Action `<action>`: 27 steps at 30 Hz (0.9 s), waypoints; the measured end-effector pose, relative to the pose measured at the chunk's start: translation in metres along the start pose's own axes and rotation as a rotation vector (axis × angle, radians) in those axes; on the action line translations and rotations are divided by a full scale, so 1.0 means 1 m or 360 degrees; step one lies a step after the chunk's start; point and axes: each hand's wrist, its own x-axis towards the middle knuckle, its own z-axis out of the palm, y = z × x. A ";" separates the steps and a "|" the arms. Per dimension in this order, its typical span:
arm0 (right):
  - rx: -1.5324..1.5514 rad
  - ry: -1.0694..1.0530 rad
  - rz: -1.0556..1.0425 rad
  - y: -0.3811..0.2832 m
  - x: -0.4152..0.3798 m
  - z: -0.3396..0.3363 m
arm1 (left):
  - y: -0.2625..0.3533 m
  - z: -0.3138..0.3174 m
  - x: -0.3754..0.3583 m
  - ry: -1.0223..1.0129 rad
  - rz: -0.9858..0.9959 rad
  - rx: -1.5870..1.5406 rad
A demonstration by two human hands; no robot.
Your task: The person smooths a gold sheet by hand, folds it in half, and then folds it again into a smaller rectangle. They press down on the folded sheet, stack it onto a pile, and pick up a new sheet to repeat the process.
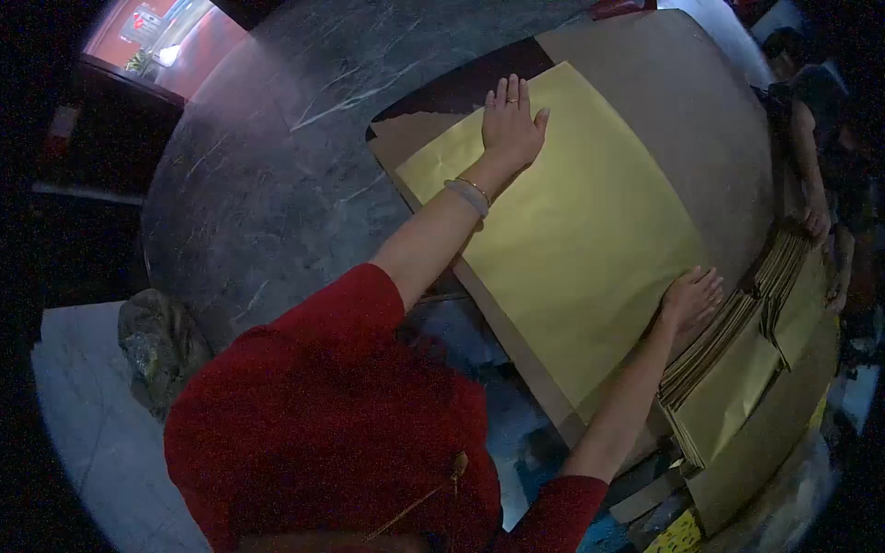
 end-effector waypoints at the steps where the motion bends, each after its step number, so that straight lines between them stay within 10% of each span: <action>1: 0.0035 -0.0009 0.0016 0.002 -0.003 -0.025 | 0.006 -0.014 -0.005 0.0035 0.0007 -0.0007; 10: -0.0037 0.0048 -0.0040 0.032 0.008 -0.045 | -0.023 -0.076 -0.064 0.0125 0.0076 0.0041; 24: -0.0406 0.0204 -0.0289 0.015 0.027 0.082 | -0.117 -0.063 -0.065 -0.0588 0.1378 -0.0128; 27: -0.0465 -0.0027 -0.0397 -0.048 -0.028 0.014 | -0.119 -0.064 -0.064 -0.0641 0.1440 -0.0170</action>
